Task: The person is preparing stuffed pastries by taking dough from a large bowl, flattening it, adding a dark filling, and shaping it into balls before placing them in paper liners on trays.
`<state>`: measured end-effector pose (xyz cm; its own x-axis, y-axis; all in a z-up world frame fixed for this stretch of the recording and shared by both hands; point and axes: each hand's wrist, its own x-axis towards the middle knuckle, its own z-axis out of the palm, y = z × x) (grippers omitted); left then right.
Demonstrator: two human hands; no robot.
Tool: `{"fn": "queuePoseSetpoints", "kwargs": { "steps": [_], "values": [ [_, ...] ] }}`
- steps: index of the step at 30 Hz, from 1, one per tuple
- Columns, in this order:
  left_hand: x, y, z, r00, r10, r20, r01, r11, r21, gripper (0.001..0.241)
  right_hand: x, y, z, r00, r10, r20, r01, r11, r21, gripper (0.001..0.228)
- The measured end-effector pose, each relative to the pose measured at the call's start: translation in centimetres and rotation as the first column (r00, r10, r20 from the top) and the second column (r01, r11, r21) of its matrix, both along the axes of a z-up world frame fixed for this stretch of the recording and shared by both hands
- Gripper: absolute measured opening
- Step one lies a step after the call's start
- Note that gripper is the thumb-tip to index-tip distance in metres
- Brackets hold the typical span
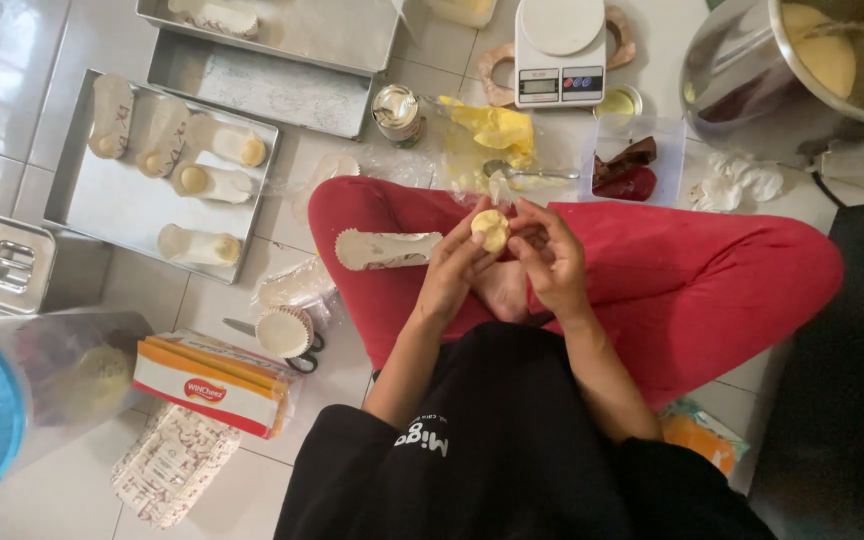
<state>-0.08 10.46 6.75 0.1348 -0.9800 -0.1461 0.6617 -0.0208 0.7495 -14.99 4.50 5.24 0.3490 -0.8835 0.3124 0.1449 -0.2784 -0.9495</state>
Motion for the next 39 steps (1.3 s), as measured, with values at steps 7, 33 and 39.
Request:
{"fn": "queuePoseSetpoints", "kwargs": {
  "steps": [7, 33, 39],
  "values": [
    [-1.3, 0.2, -1.9, 0.990, 0.040, 0.133, -0.047, 0.998, 0.048, 0.048, -0.1, 0.5, 0.2, 0.992, -0.095, -0.081, 0.093, 0.995, -0.026, 0.038],
    [0.8, -7.3, -9.5, 0.989, 0.129, 0.069, -0.144, 0.943, 0.300, 0.038, -3.5, -16.6, -3.9, 0.878, 0.308, -0.367, -0.238, 0.945, 0.224, 0.044],
    [1.7, -9.9, -7.0, 0.966, 0.125, -0.224, -0.032, 0.924, 0.380, 0.053, -10.8, -27.0, -6.4, 0.635, -0.219, -0.741, -0.011, 0.956, -0.292, 0.029]
  ]
}}
